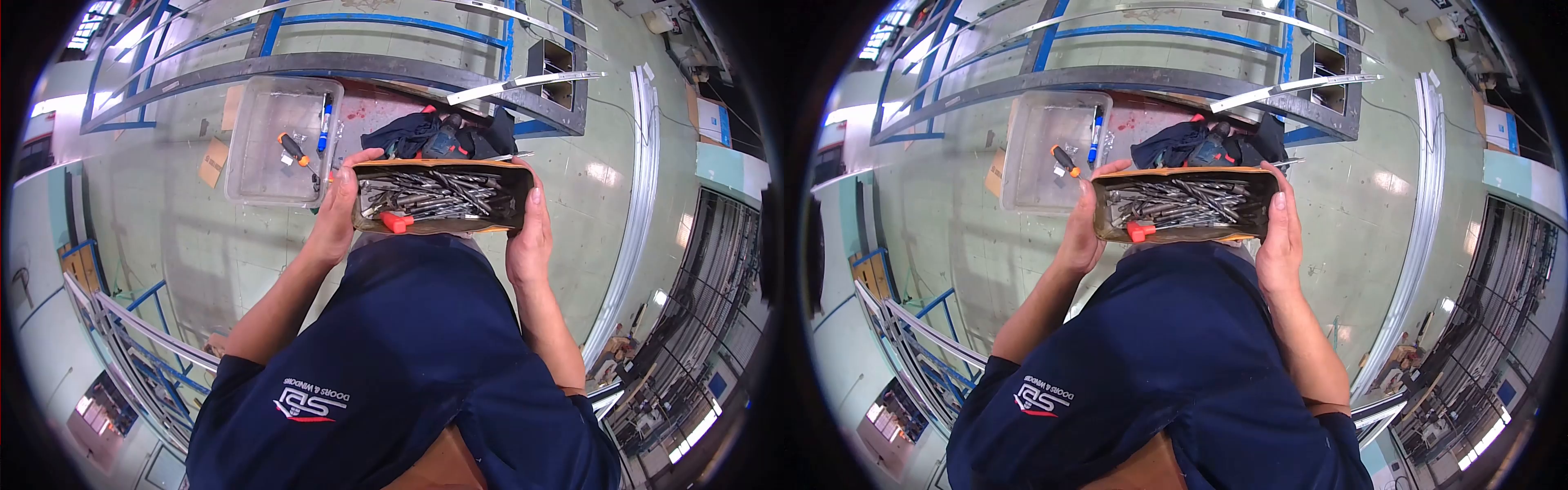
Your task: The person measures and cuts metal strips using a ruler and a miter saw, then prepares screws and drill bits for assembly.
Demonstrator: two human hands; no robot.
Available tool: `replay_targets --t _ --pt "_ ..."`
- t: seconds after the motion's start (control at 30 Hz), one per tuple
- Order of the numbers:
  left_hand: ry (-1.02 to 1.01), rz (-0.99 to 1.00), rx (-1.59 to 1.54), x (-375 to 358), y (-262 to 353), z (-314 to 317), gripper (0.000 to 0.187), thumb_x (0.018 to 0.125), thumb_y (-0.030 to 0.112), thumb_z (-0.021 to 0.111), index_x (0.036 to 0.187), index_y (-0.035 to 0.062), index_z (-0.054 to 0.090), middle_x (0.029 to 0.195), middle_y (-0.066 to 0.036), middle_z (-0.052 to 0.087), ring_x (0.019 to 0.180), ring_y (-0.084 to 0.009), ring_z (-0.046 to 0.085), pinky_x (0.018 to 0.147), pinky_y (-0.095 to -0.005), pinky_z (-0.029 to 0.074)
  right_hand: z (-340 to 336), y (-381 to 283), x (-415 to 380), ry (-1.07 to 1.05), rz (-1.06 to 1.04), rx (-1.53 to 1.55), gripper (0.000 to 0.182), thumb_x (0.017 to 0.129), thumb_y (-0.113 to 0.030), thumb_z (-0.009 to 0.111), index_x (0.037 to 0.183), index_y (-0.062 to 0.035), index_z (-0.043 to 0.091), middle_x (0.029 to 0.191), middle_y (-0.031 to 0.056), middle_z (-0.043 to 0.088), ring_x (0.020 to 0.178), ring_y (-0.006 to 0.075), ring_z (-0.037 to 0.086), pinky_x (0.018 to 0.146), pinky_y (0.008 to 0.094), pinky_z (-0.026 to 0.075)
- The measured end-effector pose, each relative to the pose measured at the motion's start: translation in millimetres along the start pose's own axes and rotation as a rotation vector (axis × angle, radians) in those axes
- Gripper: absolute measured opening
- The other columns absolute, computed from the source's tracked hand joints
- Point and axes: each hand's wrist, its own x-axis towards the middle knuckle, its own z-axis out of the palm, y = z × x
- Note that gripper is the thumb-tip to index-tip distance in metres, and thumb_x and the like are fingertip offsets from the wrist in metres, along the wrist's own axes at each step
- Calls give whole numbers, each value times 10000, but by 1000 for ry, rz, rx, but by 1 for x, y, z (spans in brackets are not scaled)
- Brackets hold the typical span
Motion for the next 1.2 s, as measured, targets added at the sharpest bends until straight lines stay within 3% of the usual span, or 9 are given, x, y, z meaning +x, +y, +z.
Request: replay_targets --t 0.4,0.47,0.53,0.6,0.7,0.8,0.9,1.03,1.2 --pt "-19 32 186 -7 6 -1 676 1117 559 282 1500 16 409 1389 -136 564 1280 -196 577 1117 -361 456 -1 0 -2 15 71 107 595 1141 -436 285 1525 -11 446 1454 138 547 1361 216 509 1170 333 347" --pt "-14 7 146 -9 9 3 655 1115 548 330 1483 16 429 1378 -128 567 1276 -188 568 1120 -351 434 -5 -8 -5 13 32 -207 504 1131 -370 370 1513 -60 477 1481 148 538 1398 265 483 1173 396 364" --pt "-8 33 164 -11 12 5 608 1109 517 404 1453 17 450 1327 -109 579 1238 -164 557 1094 -330 427 -5 -20 -5 45 -207 -563 398 1093 -305 473 1423 -98 556 1504 153 526 1427 299 456 1170 446 363" --pt "-10 111 237 -9 14 8 543 1100 464 505 1410 20 470 1237 -79 600 1165 -124 546 1037 -299 437 -5 -32 -2 123 -651 -954 268 1028 -243 595 1254 -126 682 1522 153 508 1448 319 428 1159 485 345" --pt "-63 57 370 -10 18 10 621 1108 513 422 1456 1 450 1367 -120 563 1304 -190 521 1141 -346 363 26 -62 4 -317 -850 -1078 88 879 -214 703 938 -164 745 1577 82 471 1499 335 353 1170 527 290" --pt "-87 95 367 -10 16 18 634 1104 521 430 1457 -5 447 1374 -121 555 1313 -199 512 1141 -351 368 51 -62 13 -495 -911 -1189 78 807 -228 721 752 -175 732 1595 0 456 1528 293 315 1202 500 225" --pt "-85 60 286 -12 11 23 638 1101 523 440 1457 -6 447 1383 -123 551 1325 -207 505 1141 -357 368 55 -64 20 -628 -910 -1283 26 782 -183 748 757 -186 740 1588 -19 465 1528 318 303 1199 491 236" --pt "-100 61 294 -14 6 18 630 1104 517 440 1458 -3 449 1382 -118 552 1327 -200 502 1145 -354 360 52 -56 22 -643 -961 -1301 64 785 -218 721 739 -174 726 1559 0 489 1535 279 308 1206 494 221" --pt "-39 95 303 -13 11 11 564 1097 488 493 1398 11 497 1248 -92 592 1193 -154 532 1064 -313 399 22 -70 17 -456 -850 -1144 165 713 -120 813 843 -145 715 1450 43 577 1449 328 427 1114 501 338"
